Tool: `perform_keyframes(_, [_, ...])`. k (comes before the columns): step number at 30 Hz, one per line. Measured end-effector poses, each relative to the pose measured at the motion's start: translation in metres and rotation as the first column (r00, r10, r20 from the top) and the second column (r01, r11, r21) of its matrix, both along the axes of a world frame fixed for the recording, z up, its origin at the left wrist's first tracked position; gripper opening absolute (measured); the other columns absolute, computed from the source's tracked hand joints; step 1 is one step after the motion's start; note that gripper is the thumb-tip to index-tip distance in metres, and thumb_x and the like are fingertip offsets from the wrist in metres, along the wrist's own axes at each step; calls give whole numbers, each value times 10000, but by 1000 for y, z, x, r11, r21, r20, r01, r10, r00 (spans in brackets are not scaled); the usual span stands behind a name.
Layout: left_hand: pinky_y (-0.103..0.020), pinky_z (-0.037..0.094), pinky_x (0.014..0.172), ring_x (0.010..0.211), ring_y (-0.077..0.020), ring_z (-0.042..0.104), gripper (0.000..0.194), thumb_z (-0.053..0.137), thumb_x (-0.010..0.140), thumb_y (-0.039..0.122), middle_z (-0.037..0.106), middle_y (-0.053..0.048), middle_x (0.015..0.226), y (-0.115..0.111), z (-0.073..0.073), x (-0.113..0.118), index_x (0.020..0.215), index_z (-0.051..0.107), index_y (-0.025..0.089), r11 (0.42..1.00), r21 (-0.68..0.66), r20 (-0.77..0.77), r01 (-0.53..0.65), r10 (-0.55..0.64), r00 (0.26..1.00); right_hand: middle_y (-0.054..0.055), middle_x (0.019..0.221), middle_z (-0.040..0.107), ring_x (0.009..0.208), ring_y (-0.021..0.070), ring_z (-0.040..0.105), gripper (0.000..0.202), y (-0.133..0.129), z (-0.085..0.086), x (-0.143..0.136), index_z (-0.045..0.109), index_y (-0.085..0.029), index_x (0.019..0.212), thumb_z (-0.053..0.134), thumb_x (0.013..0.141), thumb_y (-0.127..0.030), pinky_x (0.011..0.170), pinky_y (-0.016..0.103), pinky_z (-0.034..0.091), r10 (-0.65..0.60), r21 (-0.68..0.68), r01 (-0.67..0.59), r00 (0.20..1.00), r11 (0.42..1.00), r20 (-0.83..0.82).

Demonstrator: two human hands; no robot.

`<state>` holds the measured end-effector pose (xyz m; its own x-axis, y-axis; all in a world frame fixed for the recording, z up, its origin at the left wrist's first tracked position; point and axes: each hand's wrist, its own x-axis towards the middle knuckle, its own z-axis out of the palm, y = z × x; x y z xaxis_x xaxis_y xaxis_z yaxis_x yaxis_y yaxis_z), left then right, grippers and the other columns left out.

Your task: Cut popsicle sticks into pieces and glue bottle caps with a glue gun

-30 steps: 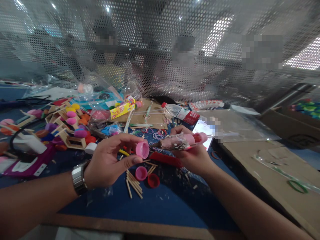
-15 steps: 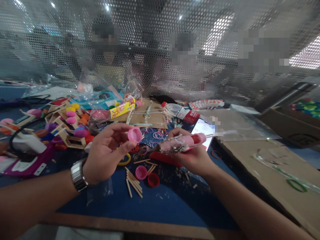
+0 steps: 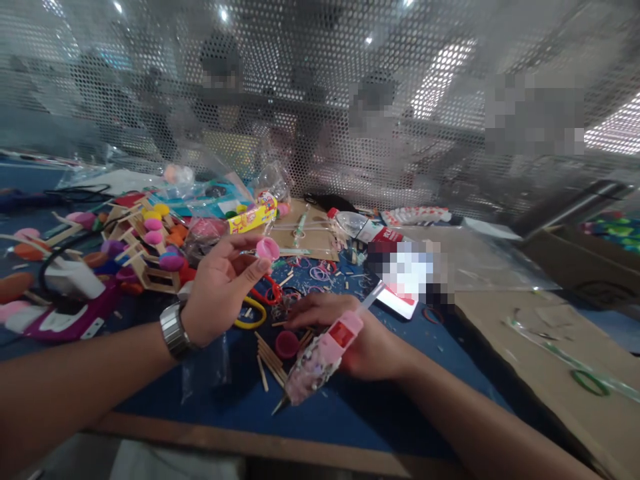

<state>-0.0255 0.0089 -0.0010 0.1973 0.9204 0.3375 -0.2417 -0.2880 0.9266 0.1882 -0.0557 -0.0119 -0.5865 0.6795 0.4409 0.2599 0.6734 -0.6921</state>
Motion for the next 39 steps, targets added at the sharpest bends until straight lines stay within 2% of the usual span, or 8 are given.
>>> perform_keyframes(4, [-218, 578, 712, 745, -119, 700, 405, 871, 714, 320, 757, -42, 957, -1, 0, 0, 1024, 654, 177, 1000, 17, -12, 8, -8, 1000, 133, 1121, 748, 1030, 235, 709, 337, 0, -2, -5, 675, -193, 1164, 703, 830, -226, 889, 398, 561, 62, -10, -62, 998, 998, -2])
perform_keyframes(9, [-219, 568, 711, 743, -113, 688, 378, 853, 733, 322, 749, -48, 972, -2, 0, 1, 1020, 656, 174, 1000, 29, -21, 4, -3, 1000, 129, 1012, 775, 913, 227, 734, 250, -1, -1, -8, 683, -173, 1089, 685, 845, -224, 797, 362, 586, 32, -4, -32, 998, 999, 48])
perform_keyframes(18, [-244, 577, 729, 789, -138, 696, 394, 858, 727, 337, 739, -55, 1001, -3, 0, 0, 1022, 650, 179, 1000, 18, -20, 9, -8, 1000, 106, 964, 773, 890, 222, 731, 208, -4, 3, -12, 682, -193, 1068, 662, 862, -209, 789, 350, 581, -14, -11, 15, 995, 1000, 100])
perform_keyframes(23, [-220, 562, 721, 774, -121, 682, 358, 832, 760, 312, 731, -43, 950, -3, 0, 0, 1036, 650, 175, 999, -5, -47, 41, -41, 998, 119, 1058, 759, 976, 236, 719, 354, -3, -3, -8, 656, -183, 1155, 728, 811, -219, 868, 386, 573, -22, -16, 23, 998, 1000, 50])
perform_keyframes(25, [-224, 563, 730, 788, -127, 685, 336, 815, 778, 297, 736, -48, 935, -3, 0, 0, 1041, 650, 170, 997, -16, -67, 79, -80, 995, 120, 1084, 748, 985, 233, 718, 434, -2, -4, -4, 622, -184, 1201, 756, 791, -227, 870, 383, 579, -39, -112, 36, 999, 993, -32])
perform_keyframes(29, [-235, 574, 743, 850, -151, 704, 301, 797, 797, 273, 750, -70, 985, -6, 1, 0, 1040, 654, 166, 976, -50, -119, 211, -216, 969, 104, 1059, 735, 939, 224, 731, 539, 1, -2, 4, 532, -214, 1244, 798, 783, -300, 808, 362, 601, -115, -342, 21, 960, 940, -255])
perform_keyframes(34, [-258, 594, 744, 848, -172, 724, 282, 814, 780, 254, 746, -60, 943, -11, 1, 0, 1008, 667, 177, 918, -59, -98, 393, -397, 913, 92, 1033, 718, 894, 228, 734, 619, 5, 2, 11, 478, -240, 1180, 864, 715, -372, 758, 364, 608, -202, -446, 27, 915, 895, -349])
perform_keyframes(39, [-308, 604, 795, 904, -213, 734, 303, 824, 776, 296, 755, -87, 959, -14, 1, 1, 1007, 667, 178, 910, -53, -83, 411, -414, 907, 70, 994, 709, 851, 209, 725, 630, 5, 3, 11, 486, -247, 1169, 883, 690, -343, 733, 345, 606, -198, -482, -15, 900, 876, -388])
